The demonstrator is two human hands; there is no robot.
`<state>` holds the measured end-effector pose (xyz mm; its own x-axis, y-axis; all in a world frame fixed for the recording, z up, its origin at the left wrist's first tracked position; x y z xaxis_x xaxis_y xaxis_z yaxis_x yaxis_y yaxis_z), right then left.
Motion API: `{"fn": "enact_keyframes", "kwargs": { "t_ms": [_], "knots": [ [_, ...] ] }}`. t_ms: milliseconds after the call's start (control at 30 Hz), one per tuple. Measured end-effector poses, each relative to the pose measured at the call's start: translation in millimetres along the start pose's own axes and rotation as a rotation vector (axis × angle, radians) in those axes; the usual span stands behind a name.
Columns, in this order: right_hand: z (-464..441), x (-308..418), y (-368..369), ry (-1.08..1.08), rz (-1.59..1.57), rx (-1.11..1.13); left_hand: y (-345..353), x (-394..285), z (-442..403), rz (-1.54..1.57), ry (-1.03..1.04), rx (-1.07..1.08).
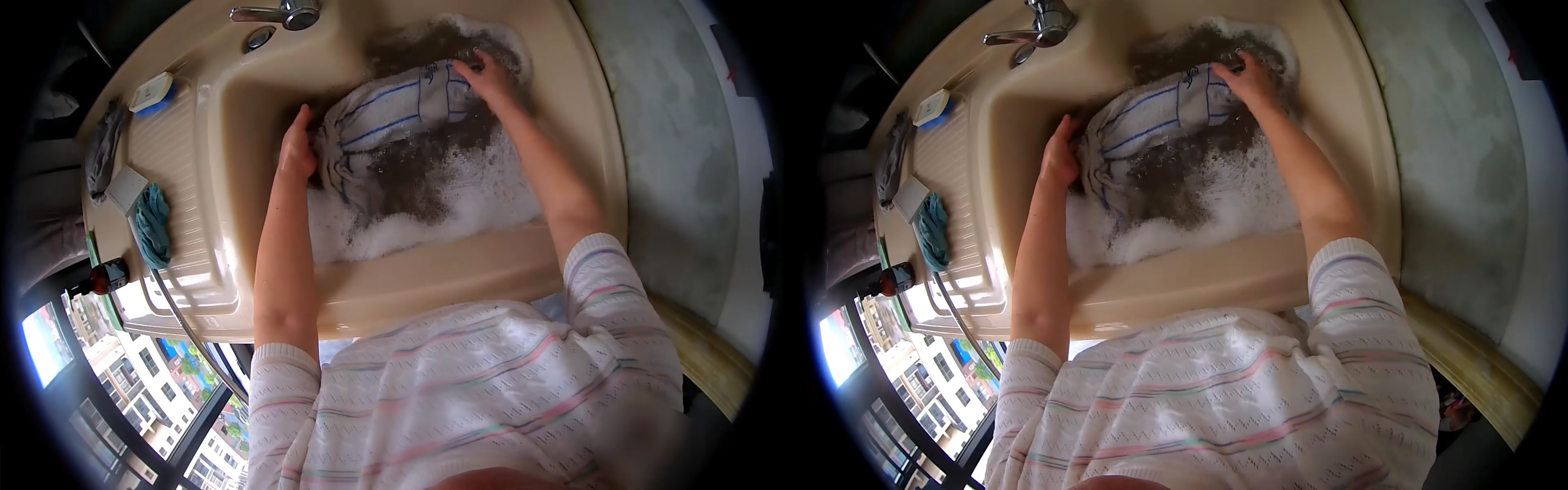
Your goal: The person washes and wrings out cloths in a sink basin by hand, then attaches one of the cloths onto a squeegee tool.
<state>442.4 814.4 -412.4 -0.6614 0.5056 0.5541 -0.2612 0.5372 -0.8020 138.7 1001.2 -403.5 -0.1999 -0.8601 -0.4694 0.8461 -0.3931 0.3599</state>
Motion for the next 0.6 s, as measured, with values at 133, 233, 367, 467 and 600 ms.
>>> {"fn": "enact_keyframes", "kwargs": {
  "t_ms": [133, 233, 367, 467, 600],
  "knots": [
    [43, 66, 45, -0.119, 0.074, 0.122, 34, 21, -6, -0.016, -0.106, 0.118],
    [68, 142, 41, -0.291, -0.202, 0.384, 52, 23, 9, 0.067, -0.151, 0.211],
    [108, 224, 26, -0.687, -0.297, 0.143, 21, 46, -42, 0.271, -0.049, 0.617],
    [58, 182, 43, -0.351, -0.232, 0.163, 40, 31, -6, -0.081, 0.077, -0.057],
    [13, 83, 15, -0.203, 0.137, 0.48, 51, -3, 21, -0.261, 0.177, -0.048]
  ]
}}
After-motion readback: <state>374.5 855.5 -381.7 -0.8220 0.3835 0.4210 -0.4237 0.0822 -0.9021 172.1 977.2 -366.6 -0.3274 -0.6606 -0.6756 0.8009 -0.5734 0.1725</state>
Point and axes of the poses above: each hand's wrist, its own z-axis away from the middle knuckle, its own y-axis out of the palm, x = y × z, the point moved 2 cm from there along -z, towards the middle knuckle, and after that the axes turned 13 degrees about -y, right-handed, at the moved point
